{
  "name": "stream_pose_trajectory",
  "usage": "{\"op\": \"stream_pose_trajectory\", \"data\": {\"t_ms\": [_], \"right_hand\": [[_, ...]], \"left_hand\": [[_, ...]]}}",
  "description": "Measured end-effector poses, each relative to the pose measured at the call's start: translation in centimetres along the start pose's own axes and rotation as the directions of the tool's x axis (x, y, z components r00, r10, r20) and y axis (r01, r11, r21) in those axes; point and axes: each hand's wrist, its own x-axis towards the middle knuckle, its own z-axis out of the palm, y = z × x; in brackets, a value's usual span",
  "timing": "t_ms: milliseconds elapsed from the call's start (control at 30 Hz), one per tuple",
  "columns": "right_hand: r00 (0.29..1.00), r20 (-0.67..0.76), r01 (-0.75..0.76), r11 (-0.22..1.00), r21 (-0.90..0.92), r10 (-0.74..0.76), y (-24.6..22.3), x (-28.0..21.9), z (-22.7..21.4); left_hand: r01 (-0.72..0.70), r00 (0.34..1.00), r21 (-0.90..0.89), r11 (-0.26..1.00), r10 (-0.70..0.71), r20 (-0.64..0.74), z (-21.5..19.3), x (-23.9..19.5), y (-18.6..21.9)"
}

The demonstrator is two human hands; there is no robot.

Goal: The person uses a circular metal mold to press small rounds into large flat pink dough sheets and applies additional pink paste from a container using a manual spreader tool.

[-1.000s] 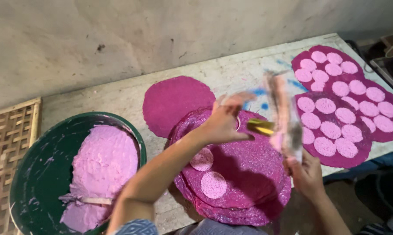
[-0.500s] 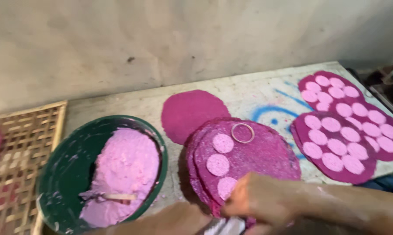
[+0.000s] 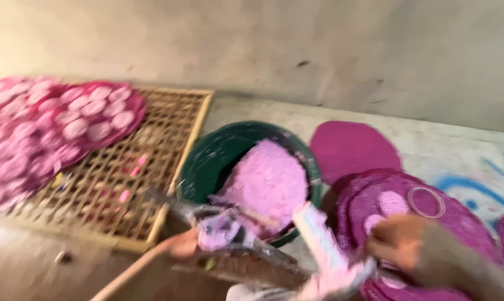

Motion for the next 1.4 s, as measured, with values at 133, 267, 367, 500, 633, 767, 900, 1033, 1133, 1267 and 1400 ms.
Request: {"op": "stream_pose_trajectory", "data": {"t_ms": [133,267,367,500,633,767,900,1033,1133,1267,1400], "right_hand": [[0.99,0.088,0.138,0.921,-0.364,-0.114,5.0,5.5,2.0],[0.968,-0.243,-0.07,0.859,-0.507,-0.064,5.0,12.5,2.5],[0.876,-0.464,-0.243,0.952,-0.186,0.133,2.9,16.7,4.7],[0.839,0.246,-0.533,0.826,0.185,0.486,0.0,21.1,13.7],[0.783,0.509,-0.442,0.896,0.049,0.358,-0.2,20.4,22.2],[0.71,0.598,-0.376,0.918,-0.124,0.371,1.9,21.0,25.5],[0.716,0.538,-0.477,0.874,-0.091,0.446,4.1,23.0,26.1],[0.697,0.583,-0.463,0.883,-0.08,0.418,4.2,23.0,25.7],[0.672,0.636,-0.452,0.89,-0.055,0.38,2.5,22.9,24.1],[0.682,0.556,-0.569,0.822,-0.005,0.475,1.6,23.9,19.5],[0.373,0.735,-0.743,0.657,-0.13,0.566,4.5,25.2,15.5]], "left_hand": [[0.065,0.984,-0.499,0.864,-0.14,-0.114,0.3,-0.3,-3.1],[-0.251,0.9,-0.644,0.723,-0.07,-0.429,2.7,2.6,-6.5],[-0.389,0.646,-0.446,0.806,-0.107,-0.756,1.3,2.3,-7.2],[-0.449,0.15,0.062,0.891,0.144,-0.978,-2.7,-0.9,-5.7],[-0.275,-0.142,0.443,0.854,0.419,-0.897,-4.6,-2.5,-5.1],[-0.284,-0.198,0.436,0.854,0.392,-0.898,-5.2,-2.4,-5.8],[-0.22,-0.242,0.439,0.871,0.387,-0.89,-6.0,-1.0,-6.9],[-0.277,-0.255,0.454,0.847,0.391,-0.884,-6.7,0.9,-8.5],[-0.248,-0.254,0.453,0.857,0.393,-0.883,-6.9,1.4,-9.8],[-0.258,-0.235,0.432,0.864,0.378,-0.896,-7.1,1.7,-11.1],[-0.221,-0.243,0.46,0.86,0.408,-0.88,-7.0,1.8,-11.2]]}}
